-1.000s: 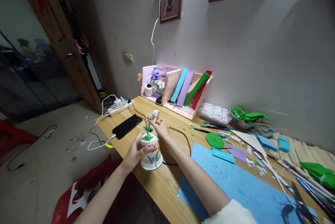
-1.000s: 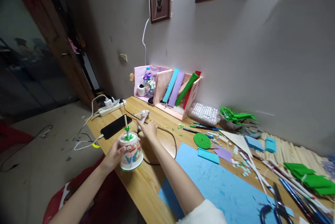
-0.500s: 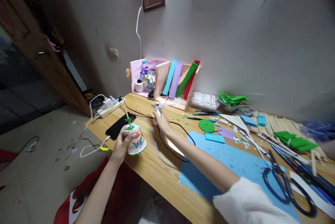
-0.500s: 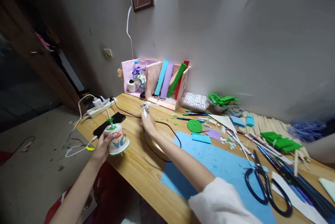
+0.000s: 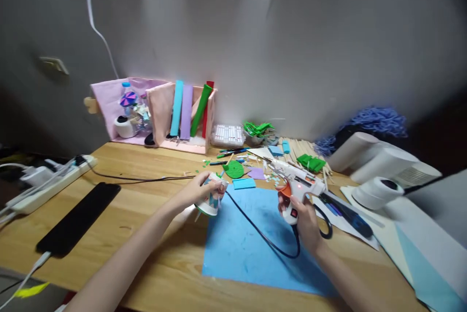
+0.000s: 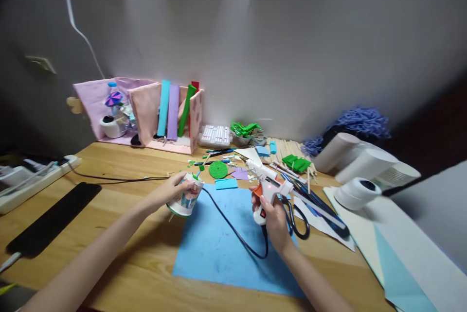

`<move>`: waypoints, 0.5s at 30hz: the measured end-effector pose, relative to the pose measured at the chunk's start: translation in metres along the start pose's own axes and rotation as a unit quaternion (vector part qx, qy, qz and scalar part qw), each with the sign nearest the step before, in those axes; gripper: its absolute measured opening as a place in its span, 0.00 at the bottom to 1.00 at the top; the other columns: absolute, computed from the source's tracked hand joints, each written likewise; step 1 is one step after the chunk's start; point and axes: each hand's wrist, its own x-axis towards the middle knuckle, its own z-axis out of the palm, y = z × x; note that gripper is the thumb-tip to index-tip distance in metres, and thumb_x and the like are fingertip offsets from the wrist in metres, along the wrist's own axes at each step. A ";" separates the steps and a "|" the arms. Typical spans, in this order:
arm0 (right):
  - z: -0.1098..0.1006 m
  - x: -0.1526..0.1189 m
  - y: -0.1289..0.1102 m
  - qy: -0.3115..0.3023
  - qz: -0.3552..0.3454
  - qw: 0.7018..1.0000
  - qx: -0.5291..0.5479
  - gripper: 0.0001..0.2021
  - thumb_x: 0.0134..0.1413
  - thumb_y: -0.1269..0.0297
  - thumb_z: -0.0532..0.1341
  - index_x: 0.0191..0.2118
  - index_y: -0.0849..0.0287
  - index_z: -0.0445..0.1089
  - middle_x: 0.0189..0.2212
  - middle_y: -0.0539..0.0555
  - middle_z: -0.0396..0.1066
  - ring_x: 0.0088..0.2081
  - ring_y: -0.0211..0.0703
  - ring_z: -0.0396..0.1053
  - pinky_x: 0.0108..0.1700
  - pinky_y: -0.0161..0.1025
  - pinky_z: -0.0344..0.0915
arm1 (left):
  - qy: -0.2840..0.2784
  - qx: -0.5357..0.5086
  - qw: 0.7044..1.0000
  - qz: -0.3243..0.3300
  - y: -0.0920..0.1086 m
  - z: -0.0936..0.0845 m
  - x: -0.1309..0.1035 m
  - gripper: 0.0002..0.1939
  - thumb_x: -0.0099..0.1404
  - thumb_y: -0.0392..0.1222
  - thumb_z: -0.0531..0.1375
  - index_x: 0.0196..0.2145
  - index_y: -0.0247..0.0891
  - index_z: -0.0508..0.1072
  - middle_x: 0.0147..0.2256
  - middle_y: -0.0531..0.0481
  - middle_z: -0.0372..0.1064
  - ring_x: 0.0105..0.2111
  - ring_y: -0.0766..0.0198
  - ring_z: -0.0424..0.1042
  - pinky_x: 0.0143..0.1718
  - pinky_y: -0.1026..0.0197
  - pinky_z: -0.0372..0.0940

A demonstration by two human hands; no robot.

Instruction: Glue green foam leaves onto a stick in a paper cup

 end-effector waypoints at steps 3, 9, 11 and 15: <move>-0.013 -0.008 0.017 0.033 0.012 0.999 -0.038 0.16 0.56 0.52 0.52 0.33 0.59 0.68 0.26 0.54 0.66 0.26 0.44 0.62 0.29 0.39 0.61 | -0.031 -0.053 0.996 -0.064 -0.013 0.015 0.014 0.18 0.51 0.54 0.64 0.29 0.35 0.71 0.25 0.50 0.71 0.23 0.64 0.69 0.25 0.65 0.59; -0.013 -0.018 0.028 -0.003 0.060 0.997 -0.055 0.19 0.56 0.48 0.52 0.30 0.60 0.68 0.24 0.52 0.64 0.24 0.40 0.59 0.28 0.37 0.59 | -0.052 -0.183 0.961 -0.201 -0.035 0.022 0.010 0.23 0.53 0.58 0.62 0.35 0.33 0.75 0.33 0.42 0.76 0.30 0.59 0.74 0.33 0.61 0.66; -0.011 -0.019 0.026 -0.021 0.072 0.996 -0.050 0.21 0.55 0.47 0.52 0.32 0.61 0.69 0.24 0.51 0.64 0.24 0.40 0.59 0.28 0.36 0.59 | -0.056 -0.216 0.942 -0.250 -0.039 0.023 0.007 0.25 0.52 0.59 0.62 0.36 0.32 0.75 0.33 0.41 0.76 0.32 0.57 0.75 0.36 0.59 0.67; -0.011 -0.022 0.022 -0.045 0.093 0.994 -0.044 0.23 0.55 0.45 0.51 0.39 0.61 0.70 0.26 0.52 0.64 0.25 0.39 0.59 0.28 0.36 0.60 | -0.067 -0.225 0.931 -0.281 -0.046 0.028 0.005 0.23 0.53 0.58 0.62 0.34 0.33 0.75 0.32 0.42 0.76 0.32 0.57 0.75 0.37 0.59 0.67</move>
